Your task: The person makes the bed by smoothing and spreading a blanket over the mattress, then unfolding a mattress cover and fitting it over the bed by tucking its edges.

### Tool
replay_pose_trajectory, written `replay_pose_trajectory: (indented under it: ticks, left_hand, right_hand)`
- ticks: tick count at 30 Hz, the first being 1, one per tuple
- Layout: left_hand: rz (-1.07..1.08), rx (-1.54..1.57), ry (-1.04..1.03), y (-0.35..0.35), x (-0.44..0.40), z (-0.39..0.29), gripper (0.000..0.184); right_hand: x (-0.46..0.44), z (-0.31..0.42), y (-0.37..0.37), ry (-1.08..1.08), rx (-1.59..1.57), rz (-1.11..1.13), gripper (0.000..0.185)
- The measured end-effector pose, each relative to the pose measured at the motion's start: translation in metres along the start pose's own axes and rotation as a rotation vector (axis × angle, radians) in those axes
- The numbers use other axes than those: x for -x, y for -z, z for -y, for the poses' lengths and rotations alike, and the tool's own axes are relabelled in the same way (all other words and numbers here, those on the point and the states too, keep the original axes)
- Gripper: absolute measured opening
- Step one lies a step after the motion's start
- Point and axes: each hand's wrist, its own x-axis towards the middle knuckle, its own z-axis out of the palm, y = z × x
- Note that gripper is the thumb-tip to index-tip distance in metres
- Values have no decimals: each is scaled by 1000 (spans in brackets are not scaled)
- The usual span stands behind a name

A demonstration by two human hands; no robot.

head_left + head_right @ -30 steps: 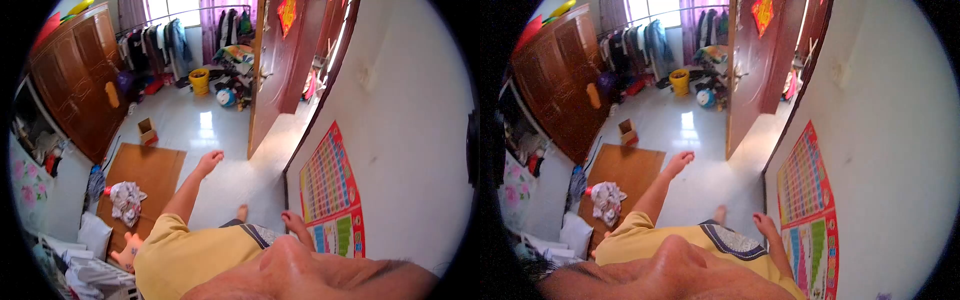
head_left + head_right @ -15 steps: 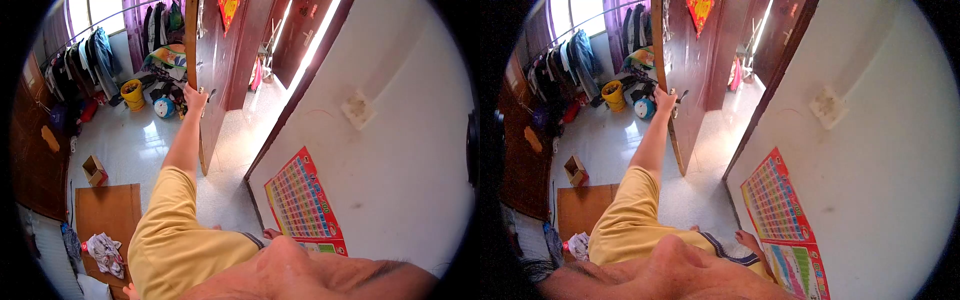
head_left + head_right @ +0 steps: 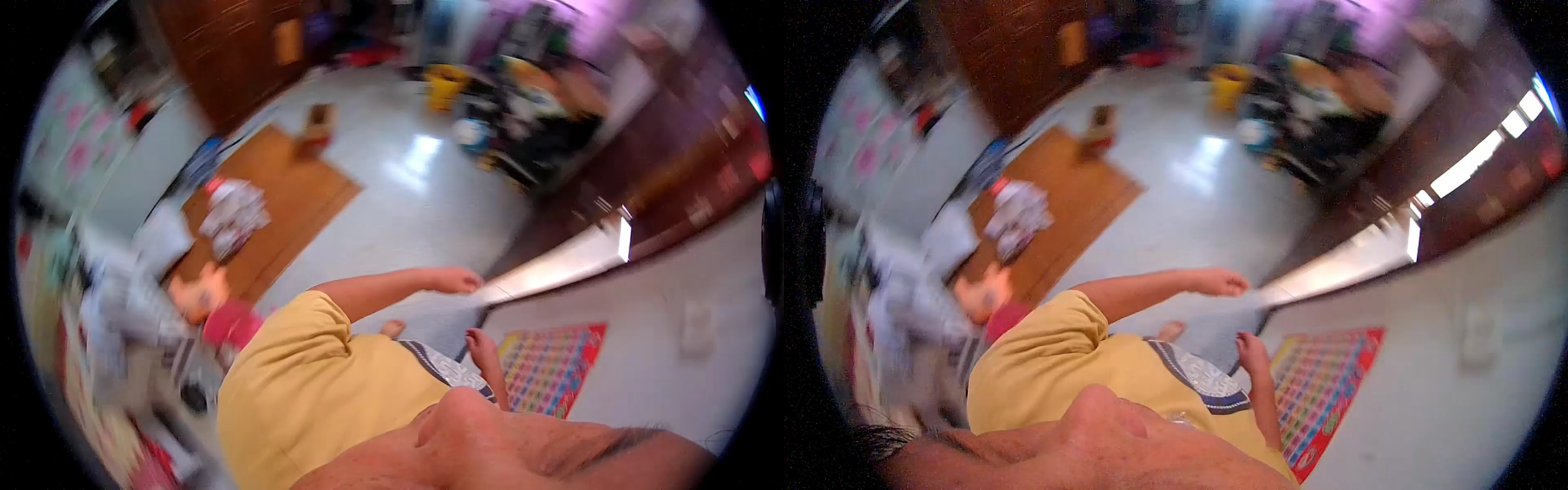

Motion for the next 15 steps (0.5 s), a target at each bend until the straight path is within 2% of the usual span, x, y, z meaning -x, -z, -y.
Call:
replay_pose_trajectory:
  ticks: [1, 3, 5, 7, 8, 9, 11, 13, 14, 15]
  left_hand:
    - [-12, -23, 182, -17, 56, 25, 40]
    - [-241, -60, 374, -63, 170, 99, 40]
    - [-473, -13, 580, -103, 286, 104, 39]
    - [-665, 75, 770, -138, 383, 73, 35]
    - [-807, 195, 809, -170, 426, 80, 35]
    - [-938, 323, 834, -196, 465, 87, 34]
    - [-1177, 339, 899, -244, 535, 78, 30]
    - [-1534, 586, 797, -296, 584, 76, 26]
    - [-1709, 708, 721, -322, 608, 79, 25]
    - [-1796, 741, 665, -355, 629, 92, 23]
  right_hand:
    - [-6, 5, -2, 63, -8, 47, 26]
    - [-10, 8, -22, 183, -21, 146, 25]
    - [-10, 10, -51, 214, 67, 311, 25]
    - [-18, -11, -105, 260, 62, 503, 26]
    - [-24, -10, -130, 280, 68, 592, 26]
    - [-27, 20, -142, 379, 101, 670, 27]
    - [-12, 78, -173, 560, 165, 814, 27]
    - [-31, 48, -273, 465, -38, 993, 28]
    - [-15, 101, -284, 586, 98, 1010, 28]
    - [10, 160, -291, 712, 234, 1014, 29]
